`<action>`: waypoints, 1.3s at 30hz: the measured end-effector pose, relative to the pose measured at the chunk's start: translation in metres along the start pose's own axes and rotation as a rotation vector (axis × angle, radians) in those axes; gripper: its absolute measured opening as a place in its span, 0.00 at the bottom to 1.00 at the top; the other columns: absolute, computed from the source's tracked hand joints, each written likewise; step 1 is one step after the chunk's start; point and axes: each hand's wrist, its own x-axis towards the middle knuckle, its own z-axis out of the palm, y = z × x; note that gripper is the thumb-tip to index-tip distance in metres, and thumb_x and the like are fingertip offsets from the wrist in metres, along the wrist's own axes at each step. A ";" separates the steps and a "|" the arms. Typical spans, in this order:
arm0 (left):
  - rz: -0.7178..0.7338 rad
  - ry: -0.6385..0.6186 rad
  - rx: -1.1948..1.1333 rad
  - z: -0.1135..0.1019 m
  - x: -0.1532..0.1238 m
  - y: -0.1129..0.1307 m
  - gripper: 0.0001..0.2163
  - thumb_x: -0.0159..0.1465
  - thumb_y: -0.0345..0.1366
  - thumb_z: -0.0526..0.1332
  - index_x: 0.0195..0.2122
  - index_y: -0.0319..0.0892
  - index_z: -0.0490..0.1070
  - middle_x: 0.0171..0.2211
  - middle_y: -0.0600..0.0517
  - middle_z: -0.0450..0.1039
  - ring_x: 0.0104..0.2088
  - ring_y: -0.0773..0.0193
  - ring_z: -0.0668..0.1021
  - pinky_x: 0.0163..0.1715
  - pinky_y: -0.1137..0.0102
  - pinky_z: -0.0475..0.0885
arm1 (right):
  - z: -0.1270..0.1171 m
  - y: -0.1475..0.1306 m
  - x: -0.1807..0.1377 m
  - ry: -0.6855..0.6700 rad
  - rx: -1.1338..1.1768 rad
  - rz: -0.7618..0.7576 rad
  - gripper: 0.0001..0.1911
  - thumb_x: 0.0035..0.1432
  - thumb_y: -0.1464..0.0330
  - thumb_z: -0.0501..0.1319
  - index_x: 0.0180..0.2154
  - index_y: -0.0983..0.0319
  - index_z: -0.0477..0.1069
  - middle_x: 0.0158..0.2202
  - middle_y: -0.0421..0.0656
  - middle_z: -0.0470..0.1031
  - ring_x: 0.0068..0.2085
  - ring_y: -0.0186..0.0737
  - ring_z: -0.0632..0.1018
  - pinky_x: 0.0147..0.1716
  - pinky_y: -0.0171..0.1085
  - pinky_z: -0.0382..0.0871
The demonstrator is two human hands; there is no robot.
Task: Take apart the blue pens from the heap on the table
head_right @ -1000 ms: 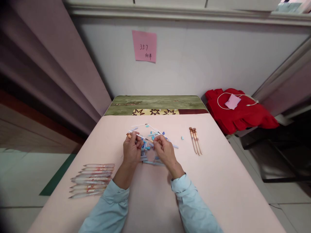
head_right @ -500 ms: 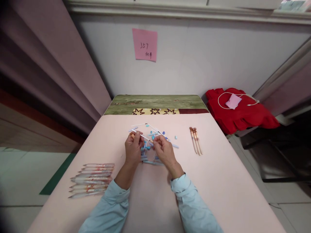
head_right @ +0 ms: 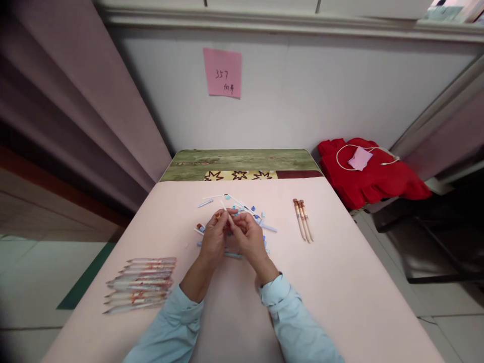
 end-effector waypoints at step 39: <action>-0.075 -0.025 -0.115 -0.023 0.015 0.022 0.18 0.56 0.45 0.66 0.43 0.39 0.71 0.24 0.56 0.71 0.15 0.75 0.64 0.12 0.79 0.55 | -0.018 -0.002 0.046 -0.140 -1.461 -0.098 0.12 0.64 0.67 0.57 0.35 0.58 0.80 0.36 0.46 0.78 0.39 0.43 0.74 0.39 0.40 0.56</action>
